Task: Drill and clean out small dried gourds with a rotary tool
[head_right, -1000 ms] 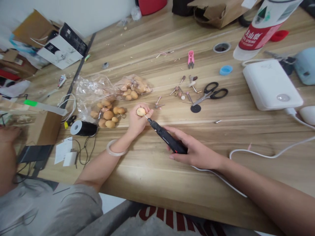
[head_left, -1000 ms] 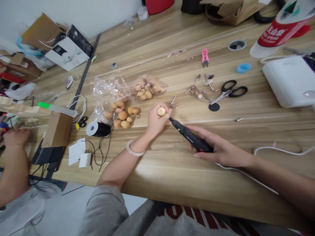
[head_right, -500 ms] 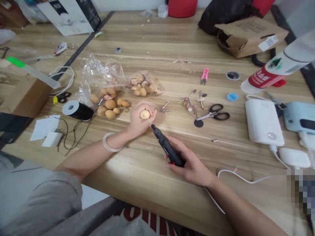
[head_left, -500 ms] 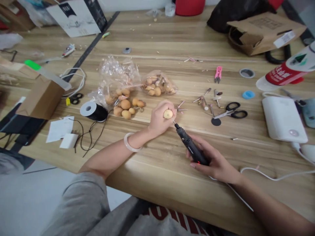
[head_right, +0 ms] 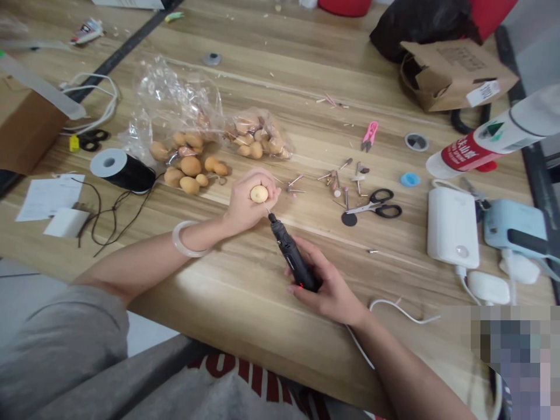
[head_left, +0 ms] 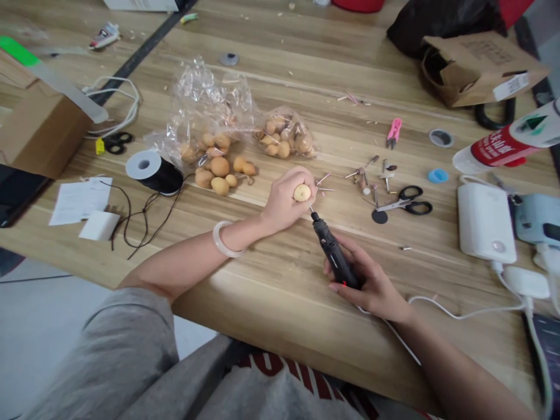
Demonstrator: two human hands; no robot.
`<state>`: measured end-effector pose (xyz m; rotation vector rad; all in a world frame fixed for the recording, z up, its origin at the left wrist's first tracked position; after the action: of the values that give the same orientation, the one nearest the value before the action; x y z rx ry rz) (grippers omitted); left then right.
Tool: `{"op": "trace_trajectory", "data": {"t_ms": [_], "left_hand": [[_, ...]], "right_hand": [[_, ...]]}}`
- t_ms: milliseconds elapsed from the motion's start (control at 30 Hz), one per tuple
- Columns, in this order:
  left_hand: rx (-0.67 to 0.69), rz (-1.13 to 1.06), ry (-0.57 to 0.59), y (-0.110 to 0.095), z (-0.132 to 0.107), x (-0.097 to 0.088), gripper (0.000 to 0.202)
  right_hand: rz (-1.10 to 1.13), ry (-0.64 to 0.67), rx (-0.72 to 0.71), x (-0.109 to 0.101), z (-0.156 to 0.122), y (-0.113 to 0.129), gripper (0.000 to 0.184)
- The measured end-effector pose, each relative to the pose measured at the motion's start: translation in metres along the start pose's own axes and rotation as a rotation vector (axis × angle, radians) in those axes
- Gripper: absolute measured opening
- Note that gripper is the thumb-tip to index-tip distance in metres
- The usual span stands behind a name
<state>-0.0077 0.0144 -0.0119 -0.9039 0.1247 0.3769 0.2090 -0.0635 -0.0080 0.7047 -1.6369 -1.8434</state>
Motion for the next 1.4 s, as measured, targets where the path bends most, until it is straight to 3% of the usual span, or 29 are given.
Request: {"op": "trace_trajectory", "data": {"t_ms": [767, 1400], "left_hand": [[-0.138, -0.016, 0.048, -0.0035, 0.0004, 0.0007, 0.02], [-0.132, -0.057, 0.05, -0.0027, 0.0005, 0.0019, 0.02]], "right_hand": [[-0.055, 0.009, 0.013, -0.0007, -0.0036, -0.0029, 0.077], [-0.08, 0.012, -0.012, -0.0001, -0.0046, -0.0045, 0.076]]}}
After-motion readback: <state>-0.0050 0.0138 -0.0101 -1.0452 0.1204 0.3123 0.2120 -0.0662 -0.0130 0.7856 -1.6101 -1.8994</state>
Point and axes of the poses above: each hand's wrist, its own z-axis towards the middle knuckle, its own x-axis out of the palm, y = z × x, the point moved 2 cm from there along z, towards the middle knuckle, and after that the axes turned 9 degrees about -x, right-handed, at the moved point
